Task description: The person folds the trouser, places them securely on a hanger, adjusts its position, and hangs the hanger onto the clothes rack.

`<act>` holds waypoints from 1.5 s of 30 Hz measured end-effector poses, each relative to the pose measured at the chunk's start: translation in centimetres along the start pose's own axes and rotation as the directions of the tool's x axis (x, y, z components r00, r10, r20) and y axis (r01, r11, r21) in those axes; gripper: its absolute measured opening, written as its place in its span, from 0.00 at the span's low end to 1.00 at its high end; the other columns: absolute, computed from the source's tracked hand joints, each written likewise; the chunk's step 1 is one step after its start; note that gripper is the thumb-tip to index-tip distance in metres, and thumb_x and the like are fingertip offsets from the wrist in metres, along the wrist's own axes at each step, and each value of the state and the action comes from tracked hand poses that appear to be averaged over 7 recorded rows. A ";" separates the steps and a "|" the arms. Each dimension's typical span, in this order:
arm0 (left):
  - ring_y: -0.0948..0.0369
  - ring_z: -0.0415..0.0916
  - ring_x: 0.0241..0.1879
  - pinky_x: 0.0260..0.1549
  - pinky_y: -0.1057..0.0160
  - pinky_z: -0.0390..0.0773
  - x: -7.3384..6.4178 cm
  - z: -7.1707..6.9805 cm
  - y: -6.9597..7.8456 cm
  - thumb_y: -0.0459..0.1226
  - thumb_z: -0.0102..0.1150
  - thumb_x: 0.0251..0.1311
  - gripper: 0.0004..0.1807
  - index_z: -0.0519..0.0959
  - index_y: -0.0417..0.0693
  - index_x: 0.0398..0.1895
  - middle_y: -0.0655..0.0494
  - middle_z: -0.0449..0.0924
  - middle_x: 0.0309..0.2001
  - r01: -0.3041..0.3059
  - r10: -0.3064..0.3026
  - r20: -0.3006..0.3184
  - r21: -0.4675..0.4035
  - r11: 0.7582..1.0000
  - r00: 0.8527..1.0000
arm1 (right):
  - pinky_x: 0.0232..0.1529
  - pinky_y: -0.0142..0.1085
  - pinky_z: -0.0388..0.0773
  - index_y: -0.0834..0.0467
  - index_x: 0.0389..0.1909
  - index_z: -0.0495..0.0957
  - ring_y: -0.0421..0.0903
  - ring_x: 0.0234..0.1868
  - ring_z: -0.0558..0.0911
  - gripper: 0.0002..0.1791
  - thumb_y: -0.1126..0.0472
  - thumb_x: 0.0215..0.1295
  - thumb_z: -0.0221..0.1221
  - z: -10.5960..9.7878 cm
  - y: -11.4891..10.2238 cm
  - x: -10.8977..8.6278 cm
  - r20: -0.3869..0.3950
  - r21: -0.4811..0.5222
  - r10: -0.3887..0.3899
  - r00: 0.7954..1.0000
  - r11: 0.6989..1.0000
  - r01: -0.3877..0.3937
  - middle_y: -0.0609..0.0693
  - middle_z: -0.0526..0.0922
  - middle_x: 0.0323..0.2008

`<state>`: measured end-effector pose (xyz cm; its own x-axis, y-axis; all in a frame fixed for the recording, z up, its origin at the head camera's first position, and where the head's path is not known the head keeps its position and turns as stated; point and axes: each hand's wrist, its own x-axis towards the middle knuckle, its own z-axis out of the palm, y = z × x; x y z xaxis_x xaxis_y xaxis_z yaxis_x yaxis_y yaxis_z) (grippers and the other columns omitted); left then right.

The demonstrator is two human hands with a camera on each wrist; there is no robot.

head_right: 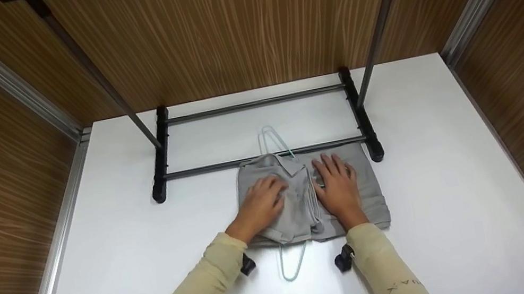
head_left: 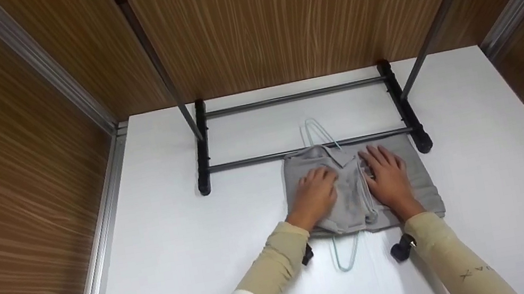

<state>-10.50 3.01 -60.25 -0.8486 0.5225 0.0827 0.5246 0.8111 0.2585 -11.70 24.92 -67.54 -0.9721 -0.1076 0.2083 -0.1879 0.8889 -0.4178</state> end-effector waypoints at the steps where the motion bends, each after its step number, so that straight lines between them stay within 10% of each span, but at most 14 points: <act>1: 0.59 0.64 0.57 0.49 0.57 0.67 0.5 0.2 -0.3 0.41 0.50 0.62 0.17 0.74 0.58 0.55 0.59 0.70 0.56 0.014 -0.014 0.025 0.018 1.000 1.000 | 0.59 0.58 0.49 0.54 0.63 0.68 0.56 0.67 0.55 0.28 0.51 0.61 0.54 0.1 0.0 0.0 0.004 -0.003 0.000 1.000 1.000 0.000 0.54 0.63 0.65; 9: 0.56 0.47 0.69 0.58 0.51 0.56 3.2 1.4 -1.2 0.51 0.45 0.65 0.30 0.56 0.62 0.71 0.58 0.52 0.71 0.067 -0.061 0.146 -0.033 0.997 0.987 | 0.60 0.58 0.48 0.53 0.64 0.67 0.54 0.68 0.54 0.29 0.48 0.63 0.53 0.8 -0.9 0.3 0.037 -0.018 -0.012 0.999 1.000 0.012 0.53 0.62 0.66; 23: 0.57 0.43 0.70 0.63 0.48 0.50 -0.5 3.3 -0.8 0.61 0.32 0.65 0.34 0.50 0.62 0.72 0.60 0.45 0.73 -0.085 0.078 0.062 0.130 0.988 0.995 | 0.60 0.58 0.48 0.53 0.62 0.68 0.55 0.68 0.55 0.28 0.45 0.64 0.53 1.1 -1.7 0.2 0.029 0.019 -0.005 1.000 1.000 0.005 0.53 0.63 0.66; 40: 0.56 0.41 0.71 0.62 0.49 0.52 -1.1 4.0 -1.2 0.54 0.40 0.65 0.28 0.56 0.70 0.70 0.63 0.50 0.71 0.037 -0.047 0.055 0.165 0.986 0.997 | 0.56 0.60 0.49 0.58 0.34 0.81 0.55 0.58 0.67 0.09 0.58 0.55 0.64 -0.9 -2.0 0.1 -0.141 0.051 -0.135 0.981 0.988 0.144 0.54 0.79 0.48; 45: 0.58 0.45 0.70 0.62 0.51 0.55 -1.5 4.0 -1.0 0.49 0.38 0.68 0.26 0.60 0.63 0.69 0.61 0.53 0.71 -0.059 0.054 0.032 0.179 0.982 0.998 | 0.45 0.54 0.62 0.61 0.35 0.80 0.56 0.42 0.75 0.08 0.59 0.59 0.62 -2.4 -3.0 -2.2 -0.192 0.149 0.019 0.981 0.989 0.010 0.56 0.79 0.36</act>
<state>-9.46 2.51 -64.46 -0.8164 0.5737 0.0655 0.5774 0.8129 0.0769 -8.71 23.61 -64.59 -0.9306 -0.0032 0.3661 -0.2163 0.8116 -0.5426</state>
